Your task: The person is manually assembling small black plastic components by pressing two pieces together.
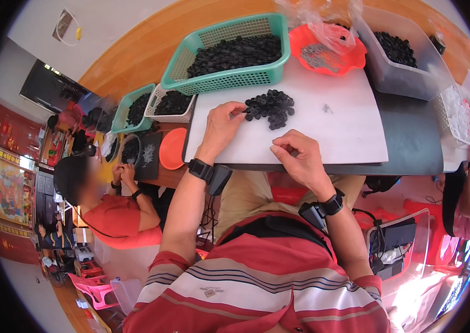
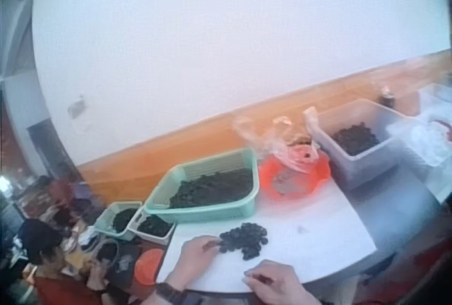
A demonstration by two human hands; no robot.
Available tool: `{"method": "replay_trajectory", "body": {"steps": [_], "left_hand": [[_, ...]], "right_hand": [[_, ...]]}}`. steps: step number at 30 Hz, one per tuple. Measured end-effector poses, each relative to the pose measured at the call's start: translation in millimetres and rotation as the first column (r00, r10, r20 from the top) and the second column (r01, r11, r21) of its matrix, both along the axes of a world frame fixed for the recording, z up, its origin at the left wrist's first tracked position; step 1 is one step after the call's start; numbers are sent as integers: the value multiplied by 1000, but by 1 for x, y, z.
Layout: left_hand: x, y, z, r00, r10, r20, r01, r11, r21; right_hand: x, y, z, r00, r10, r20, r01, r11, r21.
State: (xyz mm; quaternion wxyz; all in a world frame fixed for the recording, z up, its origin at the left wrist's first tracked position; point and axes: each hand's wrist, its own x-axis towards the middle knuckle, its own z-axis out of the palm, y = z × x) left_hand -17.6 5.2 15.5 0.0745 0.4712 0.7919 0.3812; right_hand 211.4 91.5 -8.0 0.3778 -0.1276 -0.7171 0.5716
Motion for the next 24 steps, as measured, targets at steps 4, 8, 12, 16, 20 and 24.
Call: {"method": "replay_trajectory", "body": {"steps": [4, 8, 12, 16, 20, 24], "left_hand": [[-5, 1, 2, 1000, 5, -22, -6, 999, -46], [-1, 2, 8, 1000, -9, -28, 8, 999, -36], [0, -3, 10, 995, -51, -82, 43, 994, -102], [-2, -13, 6, 993, -50, -106, 40, 994, -98], [7, -21, 12, 997, -8, -72, 1, 996, -89], [15, -31, 20, 996, 80, -28, -80, 996, -29]], "right_hand": [[-3, 3, 3, 1000, 8, 2, -8, 1000, -6], [-2, 4, 0, 1000, 28, -4, -28, 1000, -13], [1, 5, -2, 999, 42, 28, -42, 999, 9], [0, 2, 0, 999, 47, 8, -47, 999, -15], [3, 2, -2, 999, 40, 14, -40, 999, -5], [3, 3, -1, 999, 33, 28, -33, 999, 8]]}}
